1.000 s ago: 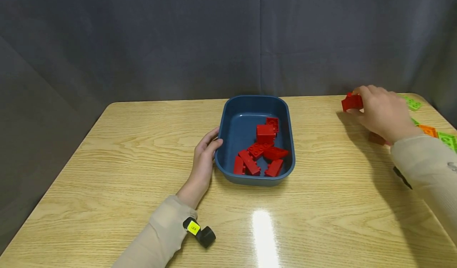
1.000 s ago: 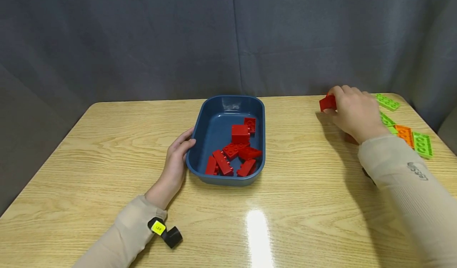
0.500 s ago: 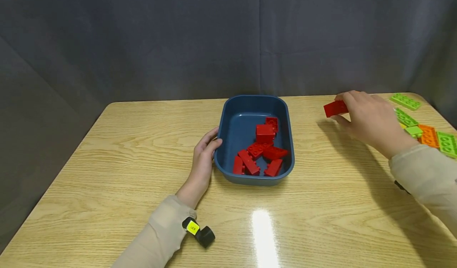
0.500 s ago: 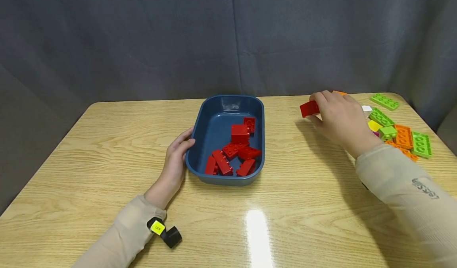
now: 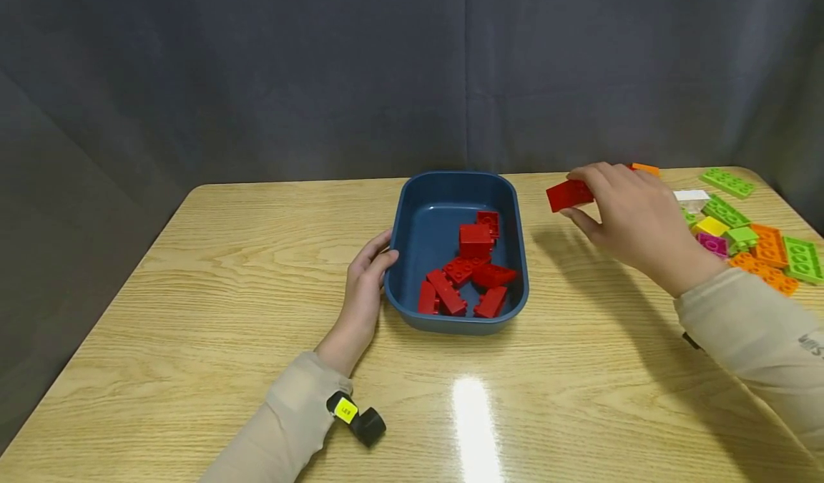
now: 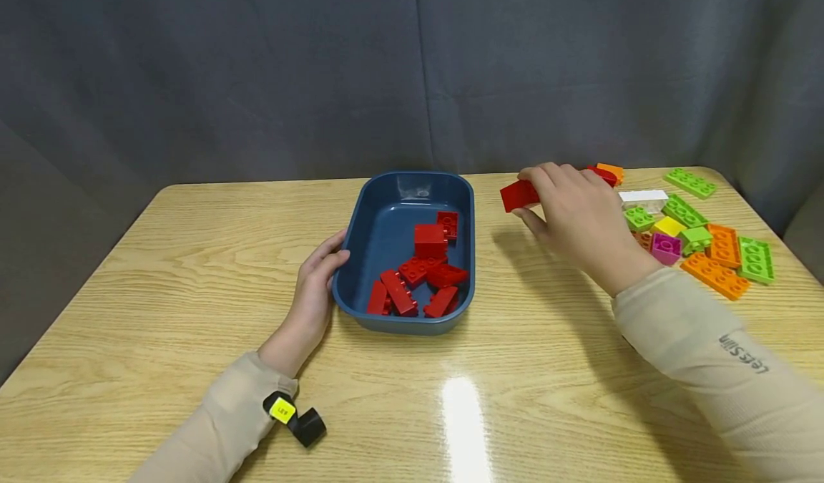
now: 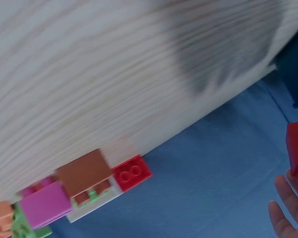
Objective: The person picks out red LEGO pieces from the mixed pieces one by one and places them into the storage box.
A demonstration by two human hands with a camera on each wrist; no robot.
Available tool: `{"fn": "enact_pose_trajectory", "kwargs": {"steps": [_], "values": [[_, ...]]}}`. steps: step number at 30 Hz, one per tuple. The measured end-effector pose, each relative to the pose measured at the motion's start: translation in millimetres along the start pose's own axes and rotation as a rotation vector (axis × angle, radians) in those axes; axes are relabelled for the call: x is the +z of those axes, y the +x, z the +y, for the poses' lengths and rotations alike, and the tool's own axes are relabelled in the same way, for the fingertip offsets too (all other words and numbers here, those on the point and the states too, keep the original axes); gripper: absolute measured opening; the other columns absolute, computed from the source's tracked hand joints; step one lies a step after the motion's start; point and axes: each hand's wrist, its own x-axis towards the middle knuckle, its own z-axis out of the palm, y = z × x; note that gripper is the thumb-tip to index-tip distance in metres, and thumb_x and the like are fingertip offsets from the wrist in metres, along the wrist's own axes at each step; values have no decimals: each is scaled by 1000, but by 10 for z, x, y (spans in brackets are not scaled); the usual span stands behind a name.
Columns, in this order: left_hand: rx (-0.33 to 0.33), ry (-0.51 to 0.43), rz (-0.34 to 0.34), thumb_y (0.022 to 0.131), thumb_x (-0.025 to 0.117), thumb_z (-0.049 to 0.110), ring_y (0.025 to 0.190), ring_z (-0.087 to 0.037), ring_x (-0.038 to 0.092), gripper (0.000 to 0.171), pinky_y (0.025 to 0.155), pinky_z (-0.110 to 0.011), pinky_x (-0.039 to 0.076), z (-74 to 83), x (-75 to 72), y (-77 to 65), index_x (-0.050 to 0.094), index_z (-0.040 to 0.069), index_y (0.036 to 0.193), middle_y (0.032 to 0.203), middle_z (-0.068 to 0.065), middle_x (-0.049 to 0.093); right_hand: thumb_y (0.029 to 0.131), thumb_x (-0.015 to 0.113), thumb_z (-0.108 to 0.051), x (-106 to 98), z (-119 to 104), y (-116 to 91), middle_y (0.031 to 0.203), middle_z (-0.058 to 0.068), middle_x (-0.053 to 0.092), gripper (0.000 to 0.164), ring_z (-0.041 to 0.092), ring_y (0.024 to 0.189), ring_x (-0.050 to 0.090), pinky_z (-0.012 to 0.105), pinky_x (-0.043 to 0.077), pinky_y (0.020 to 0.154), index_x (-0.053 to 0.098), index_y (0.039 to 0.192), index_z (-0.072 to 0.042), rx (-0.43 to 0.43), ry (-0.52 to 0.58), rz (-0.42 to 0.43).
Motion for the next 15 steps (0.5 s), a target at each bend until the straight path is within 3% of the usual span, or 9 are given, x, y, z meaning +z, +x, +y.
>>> {"fn": "enact_pose_trajectory", "kwargs": {"steps": [6, 15], "values": [[8, 4, 0, 90, 45, 14, 118, -26, 51, 47, 103, -42, 40, 5, 0, 0, 48, 5, 136, 140, -15, 50, 74, 74, -26, -21, -108, 49, 96, 16, 67, 48, 30, 78, 58, 45, 48, 62, 58, 113, -3, 15, 24, 30], [5, 5, 8, 90, 46, 13, 117, -25, 52, 46, 102, -40, 41, -1, 2, 7, 49, 6, 135, 139, -14, 51, 74, 74, -26, -69, -339, 71, 108, 17, 68, 51, 31, 89, 61, 48, 52, 73, 59, 117, -2, 21, 112, 91]]}}
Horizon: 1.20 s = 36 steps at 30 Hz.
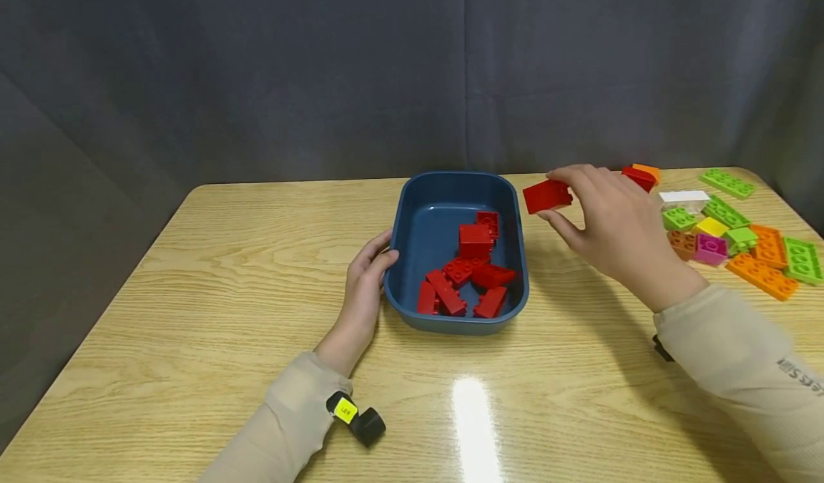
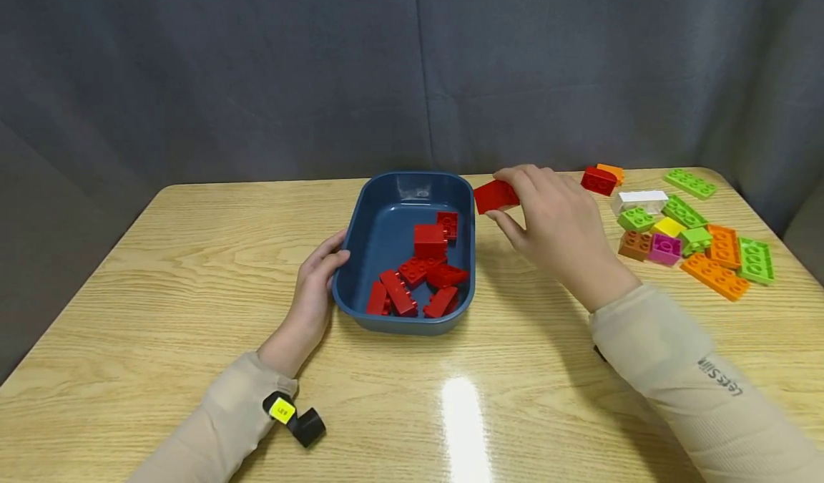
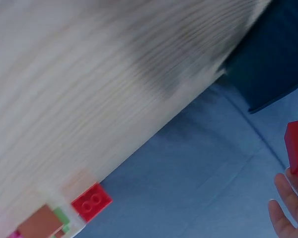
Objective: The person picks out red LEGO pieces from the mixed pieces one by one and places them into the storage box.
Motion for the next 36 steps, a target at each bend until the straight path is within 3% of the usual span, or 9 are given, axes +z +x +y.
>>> {"fn": "enact_pose_trajectory", "kwargs": {"steps": [11, 28, 36], "values": [[3, -14, 4, 89, 46, 12, 117, -25, 51, 46, 97, -35, 42, 13, 11, -1, 49, 4, 135, 140, -15, 51, 75, 73, -27, 52, -280, -44, 111, 15, 69, 49, 30, 99, 61, 50, 52, 84, 60, 116, -3, -35, 68, -17], [-5, -3, 4, 89, 47, 13, 114, -22, 53, 46, 89, -25, 44, 0, 4, -3, 50, 6, 134, 137, -14, 53, 73, 75, -32, 60, -551, -60, 97, 9, 71, 48, 24, 88, 62, 44, 54, 80, 64, 112, -8, -131, 121, -77], [-5, -10, 3, 89, 47, 13, 113, -21, 53, 46, 90, -24, 43, 1, 0, -2, 51, 6, 134, 137, -13, 53, 73, 74, -36, 63, -619, -64, 97, 8, 72, 47, 23, 87, 61, 43, 53, 81, 65, 111, -10, -124, 129, -165]]}}
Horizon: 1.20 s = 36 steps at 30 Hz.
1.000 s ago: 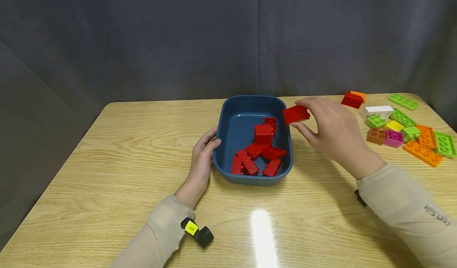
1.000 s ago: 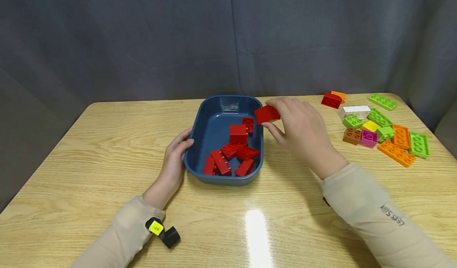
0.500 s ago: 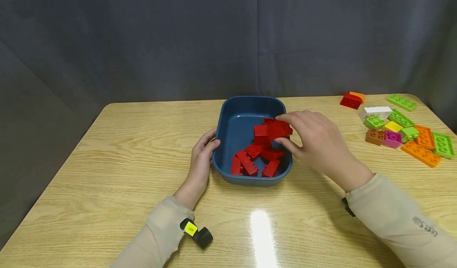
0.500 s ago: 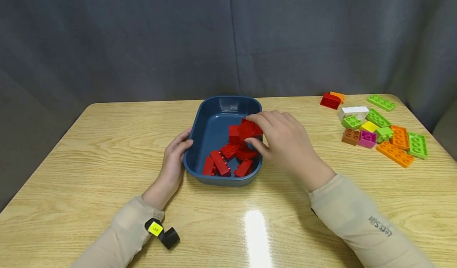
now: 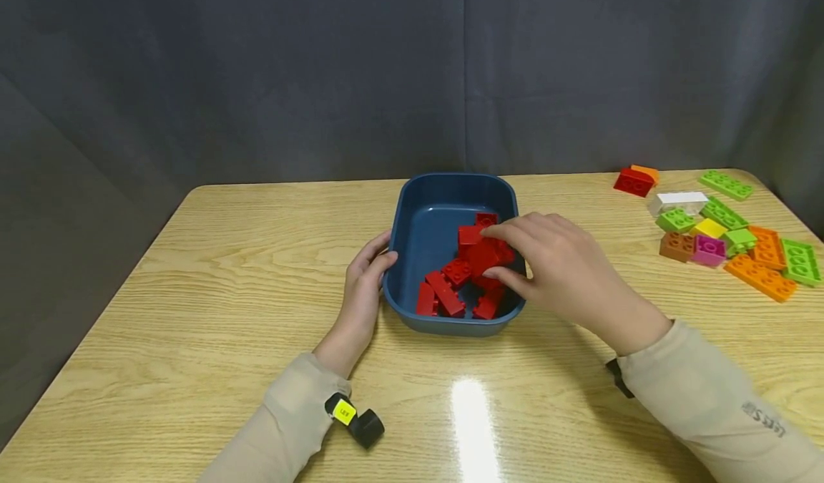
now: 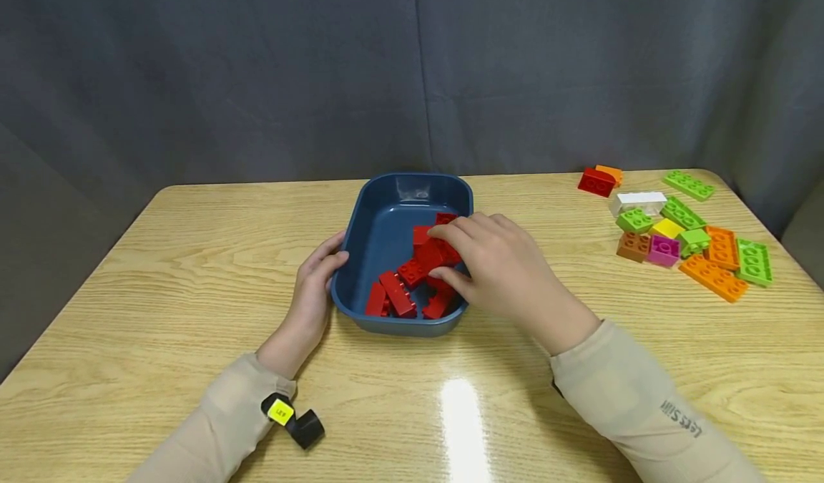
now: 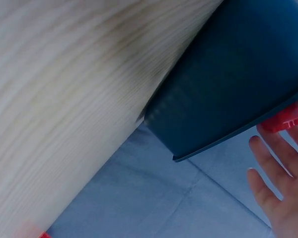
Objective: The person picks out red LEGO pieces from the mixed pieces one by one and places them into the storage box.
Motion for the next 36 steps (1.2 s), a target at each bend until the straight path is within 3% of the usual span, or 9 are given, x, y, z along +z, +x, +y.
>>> {"fn": "enact_pose_trajectory", "kwargs": {"steps": [8, 13, 19, 36], "values": [[1, 3, 0, 89, 47, 14, 112, -22, 54, 46, 86, -20, 45, 28, -7, -7, 51, 6, 134, 136, -14, 53, 74, 72, -40, 8, -130, 26, 100, 4, 73, 47, 20, 90, 60, 41, 52, 85, 67, 112, -13, 6, 20, -87], [18, -4, -4, 89, 46, 12, 116, -24, 53, 46, 95, -29, 43, 24, -4, -5, 50, 4, 134, 138, -15, 52, 74, 73, -39, 30, -188, 34, 100, 4, 73, 47, 19, 89, 59, 40, 52, 84, 66, 113, -13, -20, 27, -127], [39, -17, -10, 89, 46, 10, 120, -27, 50, 46, 107, -45, 38, 20, 13, 7, 49, 1, 134, 141, -17, 50, 73, 74, -38, 63, -195, 23, 99, 4, 73, 47, 18, 87, 59, 39, 53, 79, 67, 112, -12, -47, 16, -120], [17, 3, -5, 90, 45, 12, 118, -24, 51, 46, 108, -45, 37, 8, 7, -5, 49, 4, 135, 140, -15, 51, 74, 74, -31, 77, -216, 56, 97, 5, 74, 41, 19, 84, 60, 38, 53, 76, 67, 110, -12, -43, -5, -100]]}}
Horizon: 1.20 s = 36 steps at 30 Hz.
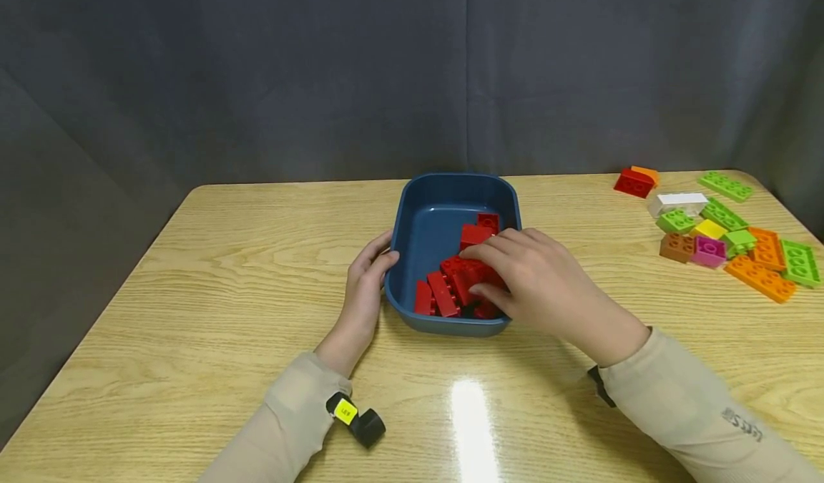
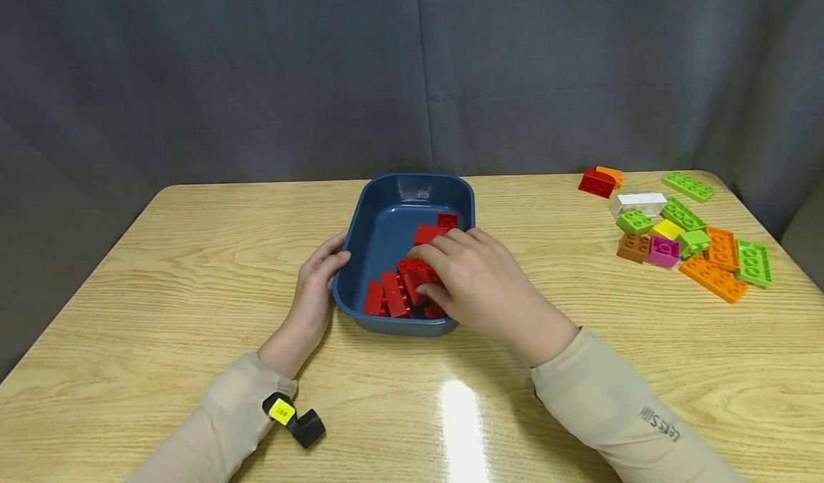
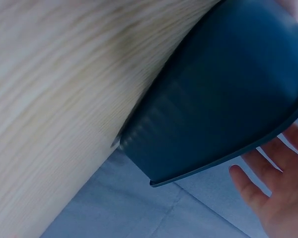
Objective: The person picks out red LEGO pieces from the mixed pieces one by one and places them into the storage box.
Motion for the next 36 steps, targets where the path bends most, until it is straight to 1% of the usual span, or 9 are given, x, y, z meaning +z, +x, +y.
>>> {"fn": "enact_pose_trajectory", "kwargs": {"steps": [5, 10, 18, 23, 27, 31, 33, 36], "values": [[-6, -3, 2, 90, 47, 14, 118, -23, 51, 45, 109, -45, 37, -6, -1, 0, 50, 5, 133, 138, -15, 52, 74, 74, -31, -6, 7, 1, 96, 5, 74, 41, 19, 84, 60, 38, 54, 76, 67, 109, -11, -1, -2, 4], [-4, 6, 5, 90, 46, 13, 118, -24, 51, 46, 109, -45, 37, -1, -8, 4, 50, 5, 134, 139, -15, 51, 76, 73, -29, -13, 26, 0, 97, 6, 74, 38, 21, 86, 61, 40, 54, 78, 68, 108, -10, 2, 1, 39], [-12, 4, 7, 89, 47, 15, 118, -23, 51, 45, 107, -43, 38, -5, -7, 3, 51, 6, 133, 137, -15, 52, 78, 71, -25, -20, 68, -4, 97, 8, 72, 30, 22, 86, 61, 43, 54, 81, 68, 104, -10, 74, 10, 90], [-13, -1, 12, 89, 48, 14, 116, -23, 52, 45, 104, -40, 40, -10, -8, 1, 52, 7, 133, 137, -14, 53, 80, 68, -22, -25, 134, 9, 98, 9, 71, 27, 24, 88, 62, 43, 55, 79, 67, 104, -9, 82, -5, 111], [-15, 0, 10, 89, 48, 15, 116, -22, 52, 45, 103, -38, 40, -13, -9, 2, 52, 7, 132, 137, -13, 53, 80, 68, -22, -33, 215, -1, 100, 10, 71, 28, 24, 90, 62, 44, 55, 79, 67, 105, -9, 83, -34, 84], [-16, 0, 5, 89, 48, 15, 115, -22, 53, 45, 100, -35, 41, -15, -5, 5, 52, 7, 133, 137, -13, 54, 80, 68, -22, -37, 307, -26, 98, 9, 71, 28, 23, 86, 62, 43, 55, 75, 66, 105, -9, 84, -57, 41], [-12, 2, 8, 89, 47, 15, 115, -22, 53, 45, 100, -36, 41, -15, -4, 5, 51, 7, 133, 137, -14, 53, 80, 68, -22, -36, 365, -37, 97, 9, 71, 29, 23, 84, 63, 43, 56, 75, 66, 106, -9, 90, -67, 28], [-6, 6, 9, 89, 47, 13, 115, -23, 53, 45, 102, -39, 41, -11, -4, 3, 51, 6, 134, 139, -14, 52, 83, 64, -26, -35, 470, -53, 100, 11, 71, 31, 25, 88, 63, 45, 55, 77, 65, 110, -9, 122, -79, 7]]}}
